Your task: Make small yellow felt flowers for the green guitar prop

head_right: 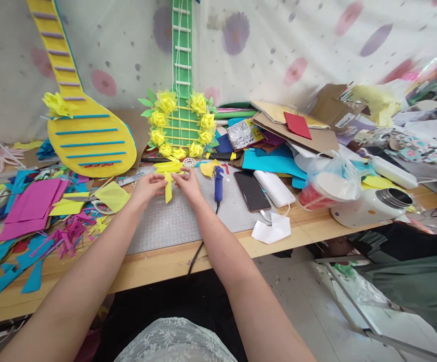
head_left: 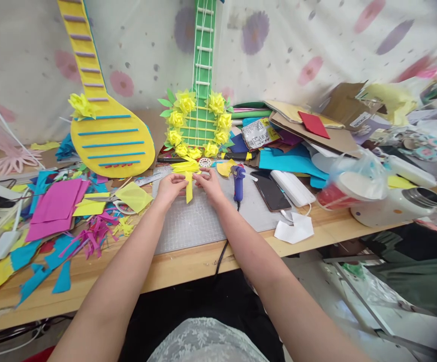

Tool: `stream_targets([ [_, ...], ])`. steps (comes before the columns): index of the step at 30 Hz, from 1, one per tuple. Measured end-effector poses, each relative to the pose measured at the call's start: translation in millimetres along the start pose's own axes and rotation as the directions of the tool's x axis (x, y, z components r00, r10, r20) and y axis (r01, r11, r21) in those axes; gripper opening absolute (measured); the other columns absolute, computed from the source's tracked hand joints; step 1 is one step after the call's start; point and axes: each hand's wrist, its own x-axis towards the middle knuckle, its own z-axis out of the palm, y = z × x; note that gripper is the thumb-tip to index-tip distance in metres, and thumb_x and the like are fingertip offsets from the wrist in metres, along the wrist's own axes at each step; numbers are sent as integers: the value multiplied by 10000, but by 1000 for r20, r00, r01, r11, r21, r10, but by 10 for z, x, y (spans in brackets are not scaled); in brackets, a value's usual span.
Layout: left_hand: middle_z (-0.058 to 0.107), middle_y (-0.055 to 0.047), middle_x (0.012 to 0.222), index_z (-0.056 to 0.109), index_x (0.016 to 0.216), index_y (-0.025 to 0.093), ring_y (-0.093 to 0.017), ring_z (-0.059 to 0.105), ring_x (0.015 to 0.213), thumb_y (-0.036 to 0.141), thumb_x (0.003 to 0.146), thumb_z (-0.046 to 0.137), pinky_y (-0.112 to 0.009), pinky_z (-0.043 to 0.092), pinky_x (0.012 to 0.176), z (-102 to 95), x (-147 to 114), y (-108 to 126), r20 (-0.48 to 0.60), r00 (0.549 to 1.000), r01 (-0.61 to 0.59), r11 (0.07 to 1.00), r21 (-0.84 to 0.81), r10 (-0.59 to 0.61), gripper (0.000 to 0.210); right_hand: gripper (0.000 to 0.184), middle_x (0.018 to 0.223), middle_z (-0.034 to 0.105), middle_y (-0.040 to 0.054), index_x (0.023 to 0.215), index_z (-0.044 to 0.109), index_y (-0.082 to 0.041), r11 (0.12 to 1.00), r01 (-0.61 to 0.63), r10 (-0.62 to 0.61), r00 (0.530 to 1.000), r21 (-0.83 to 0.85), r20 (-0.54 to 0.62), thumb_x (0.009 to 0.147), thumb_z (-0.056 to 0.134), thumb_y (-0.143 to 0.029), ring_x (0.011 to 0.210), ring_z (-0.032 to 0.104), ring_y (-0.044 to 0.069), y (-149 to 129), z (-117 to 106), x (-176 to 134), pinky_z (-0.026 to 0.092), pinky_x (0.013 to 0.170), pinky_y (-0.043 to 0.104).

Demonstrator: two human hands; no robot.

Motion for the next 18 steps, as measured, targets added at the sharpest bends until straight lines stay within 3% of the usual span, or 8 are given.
stream_targets([
  [5, 604, 20, 655, 551, 809, 145, -120, 607, 627, 140, 601, 739, -274, 521, 634, -18, 2, 22, 63, 997, -45, 996, 73, 40, 280, 506, 634, 584, -79, 908, 477, -205, 1000, -9, 9, 994, -2, 111, 517, 776, -319, 576, 539, 71, 9, -17, -4, 416, 593, 220],
  [8, 642, -15, 709, 572, 805, 133, -124, 632, 649, 189, 662, 727, -261, 515, 645, -29, -18, 15, 164, 984, 65, 997, 38, -71, 218, 465, 621, 574, -82, 880, 482, -203, 999, 0, -3, 996, 36, 85, 524, 763, -306, 571, 536, 69, 16, -19, 16, 431, 607, 229],
  [11, 662, -46, 727, 620, 768, 110, -120, 634, 630, 220, 712, 702, -275, 523, 675, -25, -33, 9, 293, 940, 177, 984, 22, -175, 148, 457, 632, 572, -80, 871, 479, -206, 998, 0, -2, 999, 65, 43, 523, 763, -292, 562, 533, 68, 22, -25, 40, 443, 603, 235],
  [18, 656, -43, 729, 689, 773, 100, -87, 573, 584, 203, 710, 709, -293, 537, 683, -48, 5, 7, 321, 928, 197, 980, 4, -188, 123, 459, 677, 588, -62, 875, 473, -208, 991, 27, -25, 1000, 133, -17, 528, 765, -276, 600, 558, 76, 1, -47, 47, 454, 631, 241],
])
